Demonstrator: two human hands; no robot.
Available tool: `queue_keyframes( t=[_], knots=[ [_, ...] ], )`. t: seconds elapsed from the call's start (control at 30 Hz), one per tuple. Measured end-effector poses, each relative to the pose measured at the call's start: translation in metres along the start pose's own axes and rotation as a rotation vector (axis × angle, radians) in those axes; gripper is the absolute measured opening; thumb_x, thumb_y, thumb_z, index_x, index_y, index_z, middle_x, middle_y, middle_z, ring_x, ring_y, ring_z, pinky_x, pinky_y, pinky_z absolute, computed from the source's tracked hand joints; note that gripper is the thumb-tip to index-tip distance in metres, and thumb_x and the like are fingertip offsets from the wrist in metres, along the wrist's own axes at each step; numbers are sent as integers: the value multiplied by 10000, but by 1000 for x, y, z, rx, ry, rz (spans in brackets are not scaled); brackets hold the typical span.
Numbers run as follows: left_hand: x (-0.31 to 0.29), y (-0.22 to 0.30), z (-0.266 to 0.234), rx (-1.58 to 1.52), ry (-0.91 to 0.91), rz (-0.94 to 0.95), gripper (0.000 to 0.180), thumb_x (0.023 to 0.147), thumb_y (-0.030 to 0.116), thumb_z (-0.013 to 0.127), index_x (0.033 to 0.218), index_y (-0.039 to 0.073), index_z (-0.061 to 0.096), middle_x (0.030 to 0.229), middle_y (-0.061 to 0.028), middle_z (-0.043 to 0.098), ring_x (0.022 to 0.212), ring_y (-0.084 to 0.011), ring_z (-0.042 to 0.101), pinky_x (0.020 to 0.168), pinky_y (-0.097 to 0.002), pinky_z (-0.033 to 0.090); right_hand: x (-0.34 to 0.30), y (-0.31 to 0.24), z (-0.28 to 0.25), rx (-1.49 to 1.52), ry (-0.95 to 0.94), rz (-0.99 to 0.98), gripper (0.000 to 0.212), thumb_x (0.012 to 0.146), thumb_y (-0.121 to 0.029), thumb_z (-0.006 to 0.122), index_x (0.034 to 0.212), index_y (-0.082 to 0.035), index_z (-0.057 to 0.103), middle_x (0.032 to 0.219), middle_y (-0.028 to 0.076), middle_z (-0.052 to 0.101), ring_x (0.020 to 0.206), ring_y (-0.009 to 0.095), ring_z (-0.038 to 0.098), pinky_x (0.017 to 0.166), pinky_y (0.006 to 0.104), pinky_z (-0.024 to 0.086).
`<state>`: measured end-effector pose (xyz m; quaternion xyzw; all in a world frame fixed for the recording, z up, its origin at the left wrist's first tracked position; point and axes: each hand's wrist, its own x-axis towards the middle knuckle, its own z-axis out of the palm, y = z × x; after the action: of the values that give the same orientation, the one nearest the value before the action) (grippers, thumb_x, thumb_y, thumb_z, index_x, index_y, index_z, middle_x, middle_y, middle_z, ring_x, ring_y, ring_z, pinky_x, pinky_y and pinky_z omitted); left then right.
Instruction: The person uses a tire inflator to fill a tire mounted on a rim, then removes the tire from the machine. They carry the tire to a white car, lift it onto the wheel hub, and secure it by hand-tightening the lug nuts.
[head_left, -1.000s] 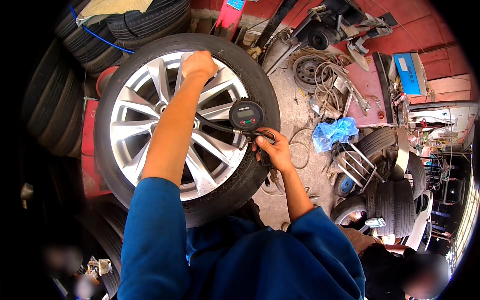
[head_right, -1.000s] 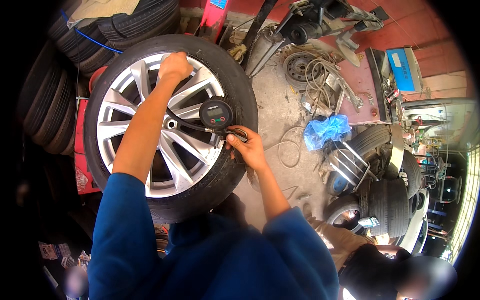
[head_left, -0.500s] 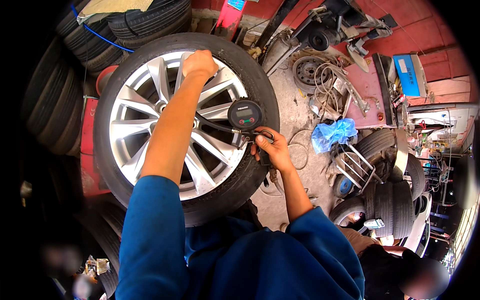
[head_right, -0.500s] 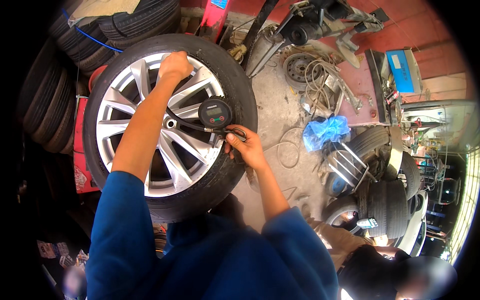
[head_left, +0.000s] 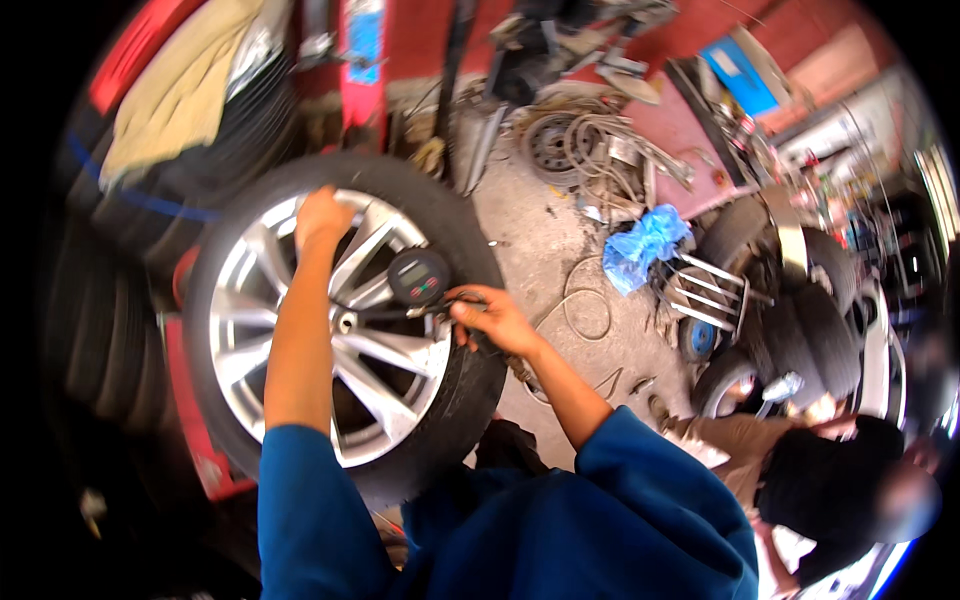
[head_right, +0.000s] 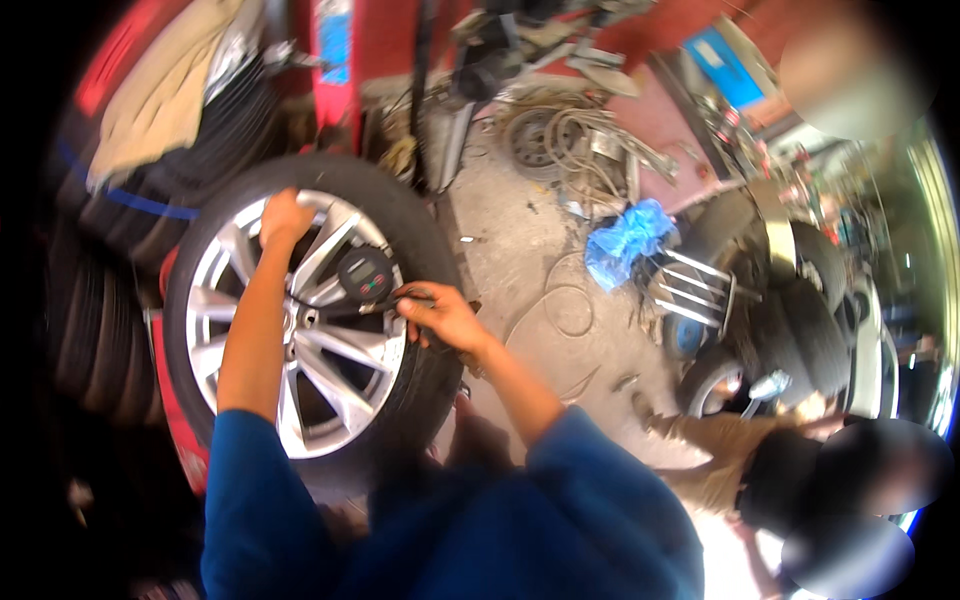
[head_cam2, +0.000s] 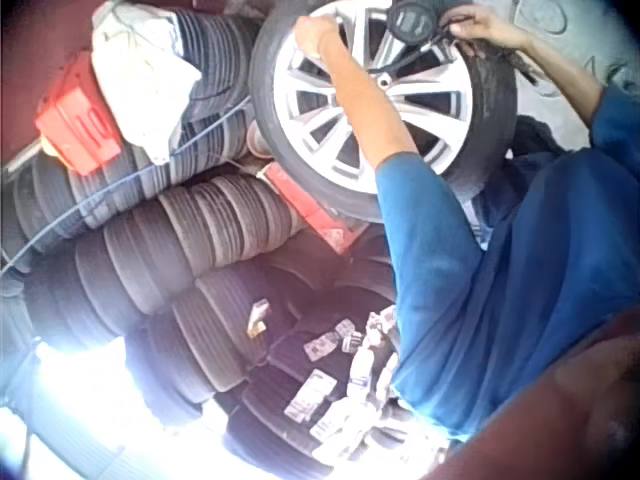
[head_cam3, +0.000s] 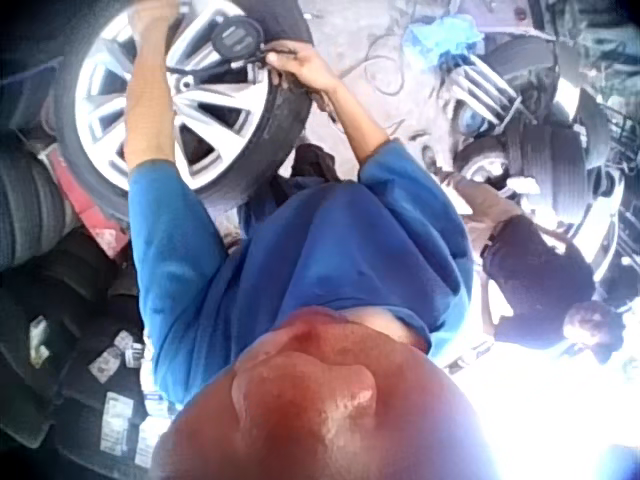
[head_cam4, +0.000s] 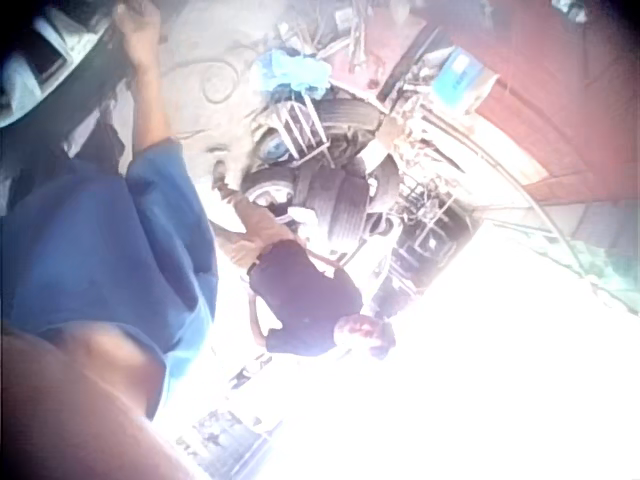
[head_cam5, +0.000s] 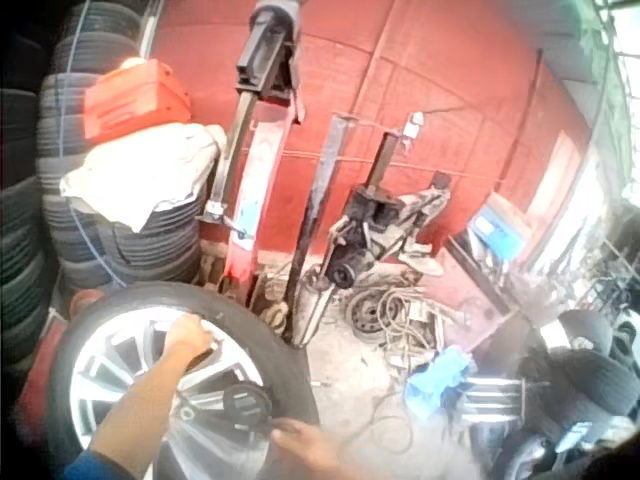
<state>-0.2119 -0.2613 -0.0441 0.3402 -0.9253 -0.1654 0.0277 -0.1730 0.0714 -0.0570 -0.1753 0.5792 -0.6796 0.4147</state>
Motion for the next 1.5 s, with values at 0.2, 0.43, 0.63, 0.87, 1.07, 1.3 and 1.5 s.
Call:
queue_keyframes(
  t=[0.2,0.43,0.63,0.87,1.07,1.3,1.5],
  knots=[
    [22,-22,0,122,13,222,459,731,299,754,1069,0,670,1122,-278,667,1099,-440,622,931,-497,507,-9,-1,-1,-89,-15,-95,425,972,-326,659,1234,6,621,907,76,681,620,122,615,520,266,507],
    [8,7,-77,-1025,-209,203,481,955,411,668,684,143,374,576,30,426,399,-73,337,342,-257,245,-90,33,12,-574,54,-373,579,969,-446,604,1342,-7,544,1314,205,607,1237,325,569,1040,417,434],
    [-118,110,-11,-1014,-627,370,572,967,410,651,1383,47,503,974,-79,651,792,-136,591,723,-284,498,-230,77,-6,-829,329,-212,561,957,-457,593,1391,-109,523,1316,158,592,1178,367,585,987,441,471],
    [-201,135,62,-533,-270,814,500,952,215,669,1363,-16,501,1198,-185,625,1124,-313,581,992,-403,446,-340,63,-141,-819,780,-134,461,951,-343,650,1315,-64,599,1234,177,652,1110,363,638,951,420,504],
    [-234,144,114,-40,168,846,497,884,241,711,1281,-14,553,1345,-212,507,1305,-415,425,1086,-535,327,-314,49,-347,-811,885,-51,449,942,-331,668,1294,-57,616,1216,200,665,1102,363,652,945,413,503],
    [-228,121,123,58,374,4,449,1028,309,552,1279,-62,565,1226,-228,590,1110,-351,554,1014,-408,421,-215,218,-690,-1189,506,405,373,937,-327,640,1258,-138,659,1168,169,688,1087,367,648,926,465,501],
    [-219,52,115,248,251,-61,496,1088,323,341,1345,-60,525,1347,-204,550,1180,-313,544,1059,-384,389,-118,410,-910,-1132,239,732,299,944,-328,629,1159,-130,697,1181,156,675,1130,345,624,945,495,486]
  ],
)
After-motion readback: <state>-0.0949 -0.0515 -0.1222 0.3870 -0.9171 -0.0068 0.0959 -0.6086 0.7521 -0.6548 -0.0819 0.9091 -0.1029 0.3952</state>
